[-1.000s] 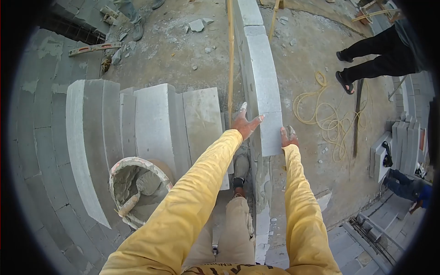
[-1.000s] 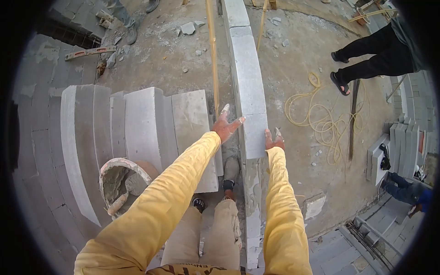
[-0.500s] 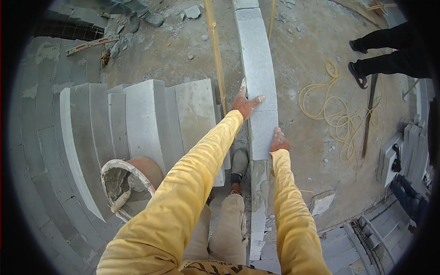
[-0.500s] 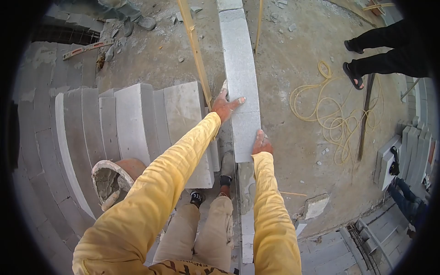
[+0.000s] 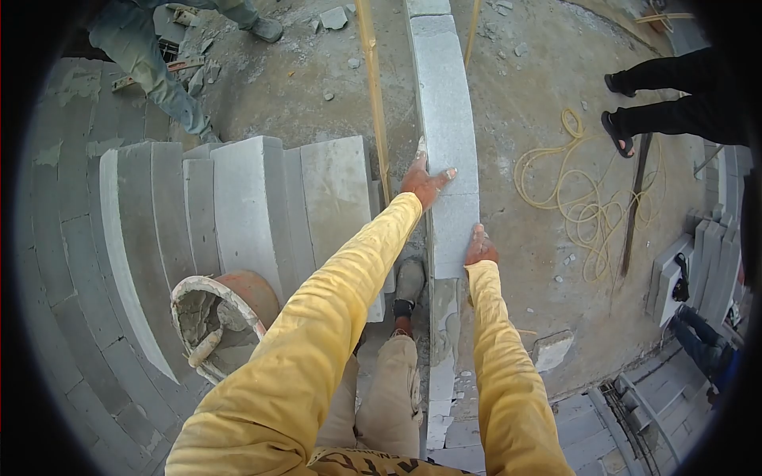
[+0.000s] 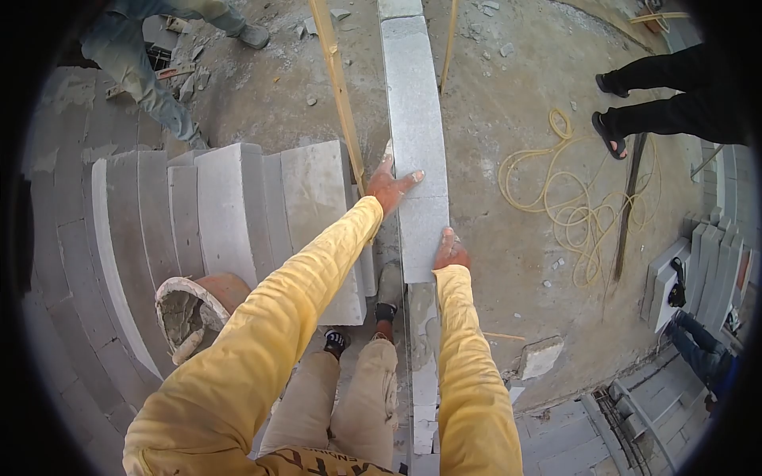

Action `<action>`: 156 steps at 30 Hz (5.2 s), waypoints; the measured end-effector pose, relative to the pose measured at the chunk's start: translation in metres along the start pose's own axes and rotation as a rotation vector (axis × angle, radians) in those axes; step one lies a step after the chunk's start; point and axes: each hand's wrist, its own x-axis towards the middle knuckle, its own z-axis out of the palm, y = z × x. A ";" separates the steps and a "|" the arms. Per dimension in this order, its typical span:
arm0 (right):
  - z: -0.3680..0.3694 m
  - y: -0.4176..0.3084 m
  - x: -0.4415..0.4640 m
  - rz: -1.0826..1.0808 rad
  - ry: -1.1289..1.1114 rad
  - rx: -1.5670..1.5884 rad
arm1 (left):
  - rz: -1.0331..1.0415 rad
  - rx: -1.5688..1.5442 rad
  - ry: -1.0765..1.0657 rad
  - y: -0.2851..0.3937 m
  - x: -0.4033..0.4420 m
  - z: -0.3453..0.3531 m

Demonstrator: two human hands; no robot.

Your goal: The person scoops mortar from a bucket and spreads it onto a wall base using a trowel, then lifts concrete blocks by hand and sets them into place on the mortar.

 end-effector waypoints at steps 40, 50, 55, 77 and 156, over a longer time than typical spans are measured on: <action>-0.001 0.008 0.013 -0.030 -0.094 -0.090 | -0.005 0.037 0.052 0.008 -0.011 0.005; -0.001 0.007 0.012 0.019 -0.091 -0.066 | -0.041 -0.029 -0.003 0.002 -0.005 0.001; -0.001 0.008 0.014 -0.024 -0.095 -0.051 | -0.020 -0.047 0.000 0.000 -0.003 0.000; -0.005 0.010 0.031 -0.011 -0.223 -0.132 | -0.555 -0.145 -0.135 -0.189 -0.373 -0.034; 0.053 -0.132 -0.415 -0.508 -0.953 -0.349 | 0.123 -0.404 0.554 -0.147 -0.485 -0.357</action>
